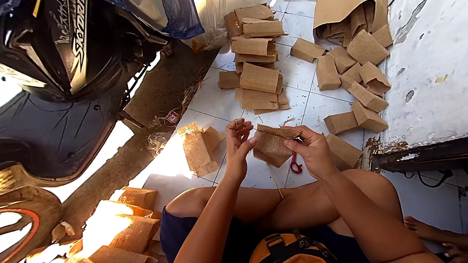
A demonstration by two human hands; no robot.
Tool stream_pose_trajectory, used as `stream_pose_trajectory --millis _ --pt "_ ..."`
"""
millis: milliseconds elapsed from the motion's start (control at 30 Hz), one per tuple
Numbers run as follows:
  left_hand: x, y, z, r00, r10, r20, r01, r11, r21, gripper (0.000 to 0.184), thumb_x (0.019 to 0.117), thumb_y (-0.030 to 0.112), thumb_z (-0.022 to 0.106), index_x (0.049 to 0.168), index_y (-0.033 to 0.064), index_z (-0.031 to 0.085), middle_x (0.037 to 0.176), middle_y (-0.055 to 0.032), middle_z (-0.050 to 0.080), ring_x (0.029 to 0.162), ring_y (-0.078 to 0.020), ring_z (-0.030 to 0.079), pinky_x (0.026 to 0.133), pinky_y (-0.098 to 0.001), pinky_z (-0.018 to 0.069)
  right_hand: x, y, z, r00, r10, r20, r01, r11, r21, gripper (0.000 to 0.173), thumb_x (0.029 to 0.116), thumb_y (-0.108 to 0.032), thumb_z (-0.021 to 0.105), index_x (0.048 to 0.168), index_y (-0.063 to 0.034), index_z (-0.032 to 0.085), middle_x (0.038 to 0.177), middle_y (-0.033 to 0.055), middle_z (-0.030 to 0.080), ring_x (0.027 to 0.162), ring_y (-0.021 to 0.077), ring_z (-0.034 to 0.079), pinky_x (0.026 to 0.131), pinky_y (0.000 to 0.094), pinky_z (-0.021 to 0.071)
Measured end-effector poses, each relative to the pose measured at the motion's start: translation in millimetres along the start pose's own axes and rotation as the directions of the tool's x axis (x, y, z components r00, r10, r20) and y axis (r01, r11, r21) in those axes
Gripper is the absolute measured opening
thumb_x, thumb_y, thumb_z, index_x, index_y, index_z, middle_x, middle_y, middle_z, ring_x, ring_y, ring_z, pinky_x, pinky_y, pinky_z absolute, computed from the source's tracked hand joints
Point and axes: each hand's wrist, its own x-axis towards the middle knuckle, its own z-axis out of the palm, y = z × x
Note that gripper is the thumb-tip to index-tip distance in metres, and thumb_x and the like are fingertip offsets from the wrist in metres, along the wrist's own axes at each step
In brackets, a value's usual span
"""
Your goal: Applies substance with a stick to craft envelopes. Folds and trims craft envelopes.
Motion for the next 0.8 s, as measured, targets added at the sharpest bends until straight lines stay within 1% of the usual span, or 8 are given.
stream_pose_trajectory --millis 167,300,367,467,533,600,733,800 --pt "1 7 3 0.966 0.256 -0.047 -0.229 0.922 0.312 0.062 0.0894 0.005 0.071 0.144 0.006 0.043 0.109 -0.0016 0.072 0.099 -0.0096 0.068 0.091 -0.0285 0.0545 3 2 -2 0.999 0.019 -0.049 -0.019 1.0 0.016 0.032 0.0917 0.003 0.069 0.123 -0.0036 0.071 0.121 0.0083 0.067 0.106 0.015 0.068 0.089 0.0287 0.0595" --pt "-1 13 -1 0.987 0.155 -0.044 -0.155 0.988 0.011 0.061 0.0929 0.001 0.066 0.146 0.0163 0.041 0.102 0.0044 0.071 0.092 -0.0067 0.069 0.087 -0.0239 0.056 7 6 -5 0.99 0.103 -0.095 -0.096 0.992 0.079 0.028 0.0933 0.004 0.067 0.119 -0.0042 0.071 0.112 0.0044 0.071 0.1 0.0108 0.069 0.09 0.0275 0.058" --pt "2 16 -10 0.995 0.091 0.044 -0.087 0.992 -0.087 0.07 0.091 0.014 0.073 0.151 0.0225 0.037 0.115 0.0051 0.067 0.108 -0.0095 0.065 0.096 -0.0276 0.0534 11 8 -9 0.974 0.206 -0.093 -0.188 0.967 0.172 0.023 0.095 0.003 0.065 0.116 -0.0041 0.07 0.106 0.0039 0.072 0.096 0.0103 0.068 0.09 0.0287 0.0573" --pt "9 16 -17 0.978 0.024 0.207 -0.07 0.974 0.215 0.111 0.0766 0.041 0.085 0.161 0.0164 0.018 0.16 -0.0006 0.036 0.147 -0.0171 0.036 0.117 -0.0399 0.0378 16 12 -14 0.946 0.324 -0.027 -0.302 0.908 0.292 0.021 0.0992 0.003 0.059 0.118 -0.003 0.068 0.107 0.0054 0.072 0.097 0.0121 0.069 0.091 0.0313 0.058" --pt "10 8 -13 0.966 0.006 0.257 -0.084 0.952 0.294 0.091 0.0783 0.029 0.086 0.154 0.0106 0.039 0.167 -0.0075 0.025 0.149 -0.0225 0.034 0.115 -0.0434 0.041 17 13 -12 0.929 0.37 0.007 -0.35 0.872 0.343 0.021 0.1004 0.003 0.056 0.116 -0.0035 0.068 0.107 0.0054 0.072 0.096 0.0122 0.07 0.09 0.0309 0.0582" --pt "10 5 -8 0.958 -0.015 0.288 -0.067 0.961 0.27 0.052 0.0826 0.016 0.082 0.131 0.011 0.063 0.164 -0.0083 0.027 0.134 -0.0191 0.051 0.098 -0.0369 0.056 17 14 -11 0.924 0.381 0.041 -0.367 0.85 0.377 0.022 0.1005 0.004 0.055 0.115 -0.0042 0.068 0.107 0.0053 0.072 0.096 0.0124 0.07 0.089 0.0309 0.0584" --pt "11 7 -14 0.97 -0.041 0.24 -0.011 0.977 0.213 0.034 0.0817 0.006 0.081 0.113 0.0091 0.067 0.158 -0.0077 0.038 0.11 -0.0135 0.065 0.08 -0.0293 0.0601 22 30 -19 0.941 0.32 0.105 -0.337 0.877 0.342 0.024 0.107 -0.022 0.052 0.125 -0.0116 0.064 0.113 0.0014 0.071 0.102 0.0118 0.069 0.092 0.0317 0.0578" --pt "12 10 -18 0.983 -0.038 0.179 0.0 0.978 0.207 0.034 0.0802 0.004 0.081 0.111 0.0086 0.067 0.154 -0.0076 0.042 0.109 -0.013 0.065 0.083 -0.0296 0.0595 34 53 -37 0.932 0.362 0.031 -0.359 0.93 -0.082 0.035 0.11 -0.03 0.042 0.128 -0.0074 0.062 0.113 0.0042 0.069 0.101 0.014 0.067 0.09 0.0347 0.0564"
